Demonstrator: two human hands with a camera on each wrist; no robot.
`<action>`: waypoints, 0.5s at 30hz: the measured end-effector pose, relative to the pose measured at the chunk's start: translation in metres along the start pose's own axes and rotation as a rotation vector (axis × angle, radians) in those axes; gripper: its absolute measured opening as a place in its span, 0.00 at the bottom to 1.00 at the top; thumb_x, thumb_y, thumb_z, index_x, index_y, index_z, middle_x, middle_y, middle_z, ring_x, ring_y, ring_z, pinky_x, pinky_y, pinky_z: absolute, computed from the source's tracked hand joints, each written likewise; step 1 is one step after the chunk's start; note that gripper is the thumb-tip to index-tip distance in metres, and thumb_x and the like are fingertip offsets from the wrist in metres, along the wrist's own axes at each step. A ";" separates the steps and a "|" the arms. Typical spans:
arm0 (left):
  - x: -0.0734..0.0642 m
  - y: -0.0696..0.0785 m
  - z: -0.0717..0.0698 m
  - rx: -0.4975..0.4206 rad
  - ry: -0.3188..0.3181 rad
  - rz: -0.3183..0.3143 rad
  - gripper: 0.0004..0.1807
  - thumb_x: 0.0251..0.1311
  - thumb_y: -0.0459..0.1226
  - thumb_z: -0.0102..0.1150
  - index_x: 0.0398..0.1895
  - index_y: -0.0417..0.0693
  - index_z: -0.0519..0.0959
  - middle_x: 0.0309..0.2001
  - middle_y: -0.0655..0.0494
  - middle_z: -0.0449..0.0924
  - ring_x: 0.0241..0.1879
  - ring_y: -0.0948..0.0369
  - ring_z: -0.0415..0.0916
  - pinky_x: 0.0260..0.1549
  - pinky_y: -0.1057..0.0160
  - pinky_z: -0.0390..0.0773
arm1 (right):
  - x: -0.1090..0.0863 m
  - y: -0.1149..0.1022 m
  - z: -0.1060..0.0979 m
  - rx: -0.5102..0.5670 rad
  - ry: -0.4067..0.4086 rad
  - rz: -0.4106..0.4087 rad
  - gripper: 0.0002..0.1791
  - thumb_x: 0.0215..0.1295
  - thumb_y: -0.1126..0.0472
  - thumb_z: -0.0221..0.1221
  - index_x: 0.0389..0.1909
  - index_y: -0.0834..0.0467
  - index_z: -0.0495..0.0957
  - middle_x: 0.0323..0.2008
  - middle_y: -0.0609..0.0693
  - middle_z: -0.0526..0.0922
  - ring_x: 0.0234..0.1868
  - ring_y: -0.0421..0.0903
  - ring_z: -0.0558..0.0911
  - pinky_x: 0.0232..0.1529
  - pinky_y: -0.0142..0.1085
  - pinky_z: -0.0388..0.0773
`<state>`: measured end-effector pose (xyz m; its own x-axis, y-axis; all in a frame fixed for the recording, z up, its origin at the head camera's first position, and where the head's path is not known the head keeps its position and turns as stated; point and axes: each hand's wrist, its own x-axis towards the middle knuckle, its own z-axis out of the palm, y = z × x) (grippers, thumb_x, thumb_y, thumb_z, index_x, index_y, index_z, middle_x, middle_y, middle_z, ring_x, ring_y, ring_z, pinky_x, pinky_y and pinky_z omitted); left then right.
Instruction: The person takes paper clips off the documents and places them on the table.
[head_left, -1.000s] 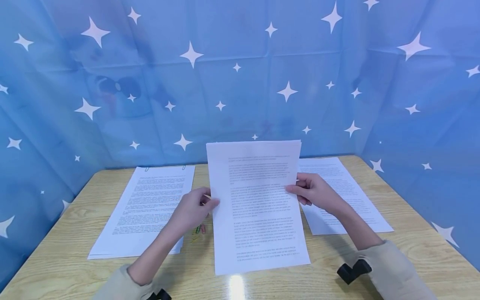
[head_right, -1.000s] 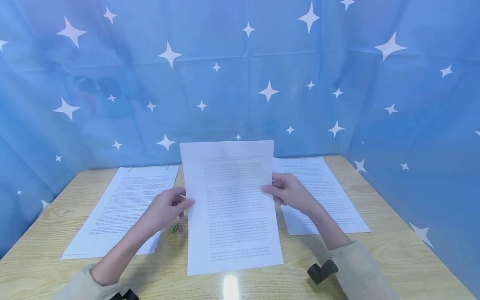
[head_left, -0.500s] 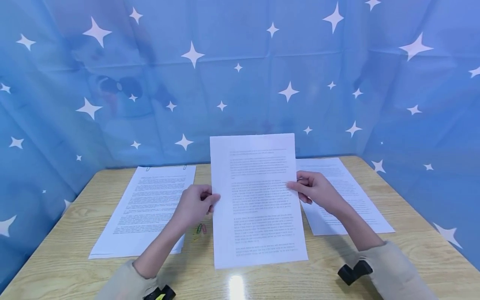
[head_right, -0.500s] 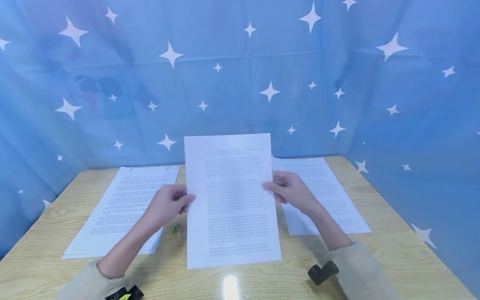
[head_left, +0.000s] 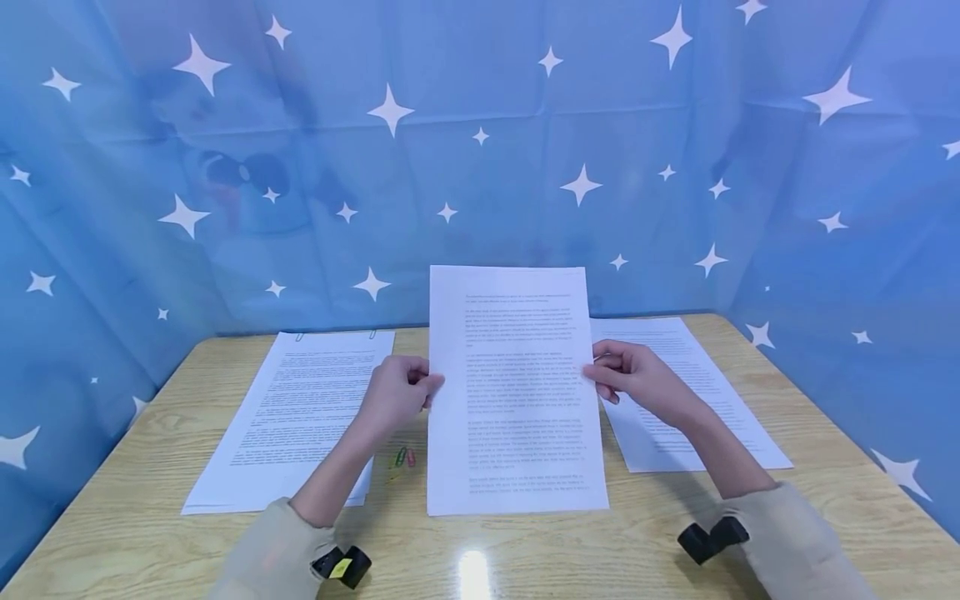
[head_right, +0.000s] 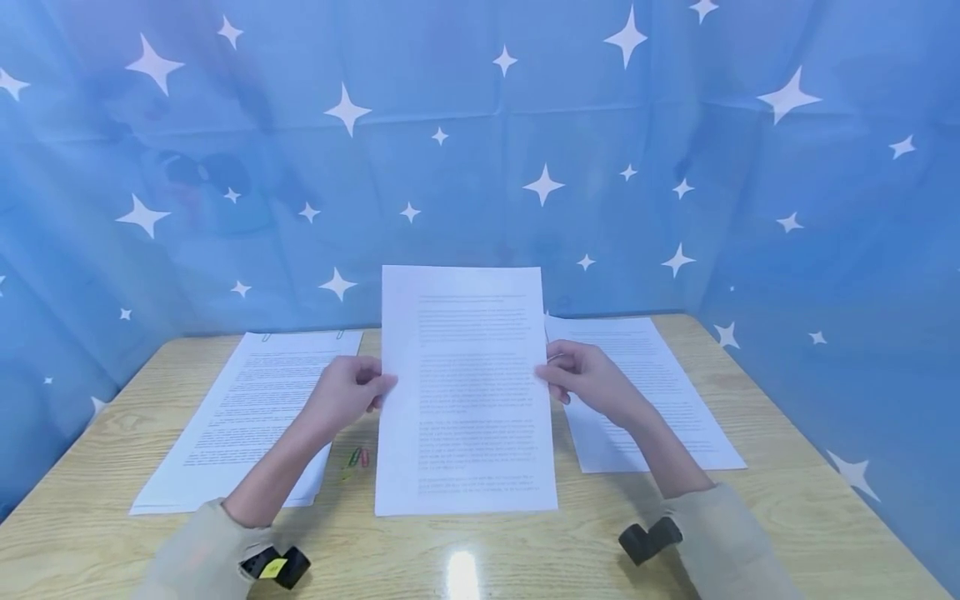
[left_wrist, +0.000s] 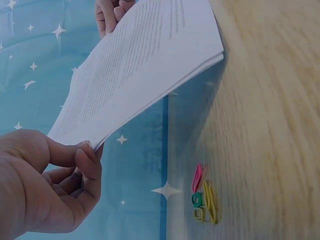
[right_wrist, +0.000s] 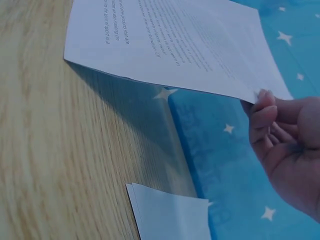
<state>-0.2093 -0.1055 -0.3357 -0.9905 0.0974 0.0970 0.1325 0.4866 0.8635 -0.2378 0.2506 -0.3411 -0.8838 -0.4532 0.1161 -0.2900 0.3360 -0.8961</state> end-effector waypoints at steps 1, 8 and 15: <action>0.002 0.000 0.001 0.003 0.003 -0.002 0.13 0.70 0.33 0.60 0.24 0.41 0.79 0.18 0.52 0.75 0.19 0.59 0.68 0.19 0.65 0.63 | 0.000 0.001 0.000 0.002 0.007 0.011 0.14 0.75 0.57 0.59 0.39 0.65 0.70 0.21 0.58 0.73 0.24 0.56 0.72 0.29 0.44 0.71; 0.011 0.000 0.005 0.005 0.026 -0.039 0.10 0.69 0.34 0.61 0.27 0.40 0.80 0.19 0.52 0.76 0.21 0.59 0.71 0.21 0.65 0.66 | 0.006 0.005 0.001 -0.031 0.085 0.106 0.16 0.72 0.53 0.62 0.44 0.65 0.76 0.25 0.60 0.79 0.25 0.51 0.77 0.31 0.46 0.77; 0.019 0.000 0.011 -0.021 0.031 -0.066 0.07 0.68 0.34 0.62 0.34 0.39 0.82 0.22 0.51 0.78 0.26 0.52 0.78 0.24 0.65 0.70 | 0.014 0.007 0.001 -0.088 0.147 0.170 0.18 0.72 0.53 0.63 0.44 0.66 0.76 0.24 0.56 0.80 0.26 0.52 0.79 0.36 0.49 0.80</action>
<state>-0.2281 -0.0945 -0.3395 -0.9978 0.0382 0.0545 0.0661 0.4724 0.8789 -0.2517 0.2457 -0.3467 -0.9646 -0.2614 0.0336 -0.1578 0.4707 -0.8681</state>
